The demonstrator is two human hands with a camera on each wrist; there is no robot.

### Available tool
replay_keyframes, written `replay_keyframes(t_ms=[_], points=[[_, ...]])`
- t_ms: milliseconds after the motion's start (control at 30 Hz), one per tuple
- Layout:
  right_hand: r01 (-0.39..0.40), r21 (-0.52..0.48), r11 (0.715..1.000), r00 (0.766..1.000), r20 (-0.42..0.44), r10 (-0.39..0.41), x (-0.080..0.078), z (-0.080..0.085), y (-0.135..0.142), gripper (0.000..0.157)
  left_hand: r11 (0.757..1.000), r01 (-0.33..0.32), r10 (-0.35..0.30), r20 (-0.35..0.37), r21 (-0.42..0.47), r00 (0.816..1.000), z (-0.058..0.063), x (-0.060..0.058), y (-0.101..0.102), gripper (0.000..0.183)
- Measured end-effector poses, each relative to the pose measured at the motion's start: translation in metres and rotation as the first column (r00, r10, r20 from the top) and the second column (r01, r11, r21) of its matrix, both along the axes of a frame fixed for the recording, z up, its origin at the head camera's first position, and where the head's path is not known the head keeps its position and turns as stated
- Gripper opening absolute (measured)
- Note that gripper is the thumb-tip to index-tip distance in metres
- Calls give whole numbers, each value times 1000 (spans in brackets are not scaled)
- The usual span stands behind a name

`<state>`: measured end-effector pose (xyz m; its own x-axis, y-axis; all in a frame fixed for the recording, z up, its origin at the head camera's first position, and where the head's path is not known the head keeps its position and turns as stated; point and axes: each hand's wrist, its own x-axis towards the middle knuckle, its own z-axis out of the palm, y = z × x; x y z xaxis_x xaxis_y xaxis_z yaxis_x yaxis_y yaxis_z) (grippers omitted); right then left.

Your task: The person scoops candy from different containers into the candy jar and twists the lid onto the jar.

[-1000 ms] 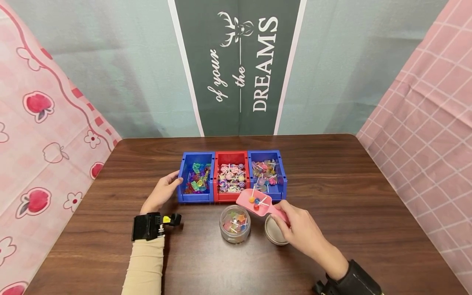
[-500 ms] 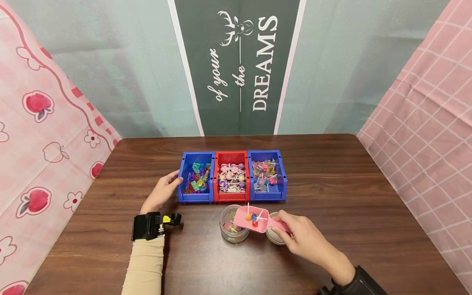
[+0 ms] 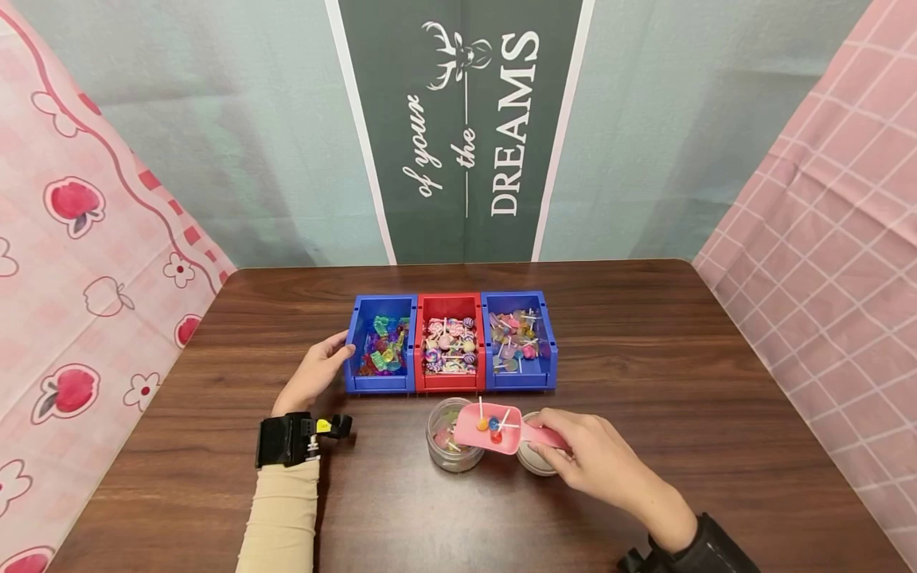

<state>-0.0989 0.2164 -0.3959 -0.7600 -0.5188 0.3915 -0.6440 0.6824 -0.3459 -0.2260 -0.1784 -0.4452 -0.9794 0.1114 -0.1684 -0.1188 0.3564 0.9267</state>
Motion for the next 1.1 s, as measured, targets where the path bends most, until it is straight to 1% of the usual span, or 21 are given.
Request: replay_keyframes(t_ms=[167,400,500,733,1100], points=[[12,0,1000,1000,-16,-12,-1,4,-2,28,1000,2,-2,-3,-4,1000,-1,0,0,50],[17,-11,1000,1000,10,-17,0,13,-5,29,1000,1,-1,3,-5,1000,-3,-1,-1,50],[9,-19,1000,1000,-2,-10,-1,17,-6,31,1000,2,-2,4,-2,1000,-3,-1,0,50],[-36,-43,998,998,-54,34,-3,24,-8,35,1000,0,0,2,1,1000,-3,-1,0,49],[-48,-46,998,997,-61,45,-3,27,-8,34,1000,4,-4,4,0,1000,-4,-2,-1,50]])
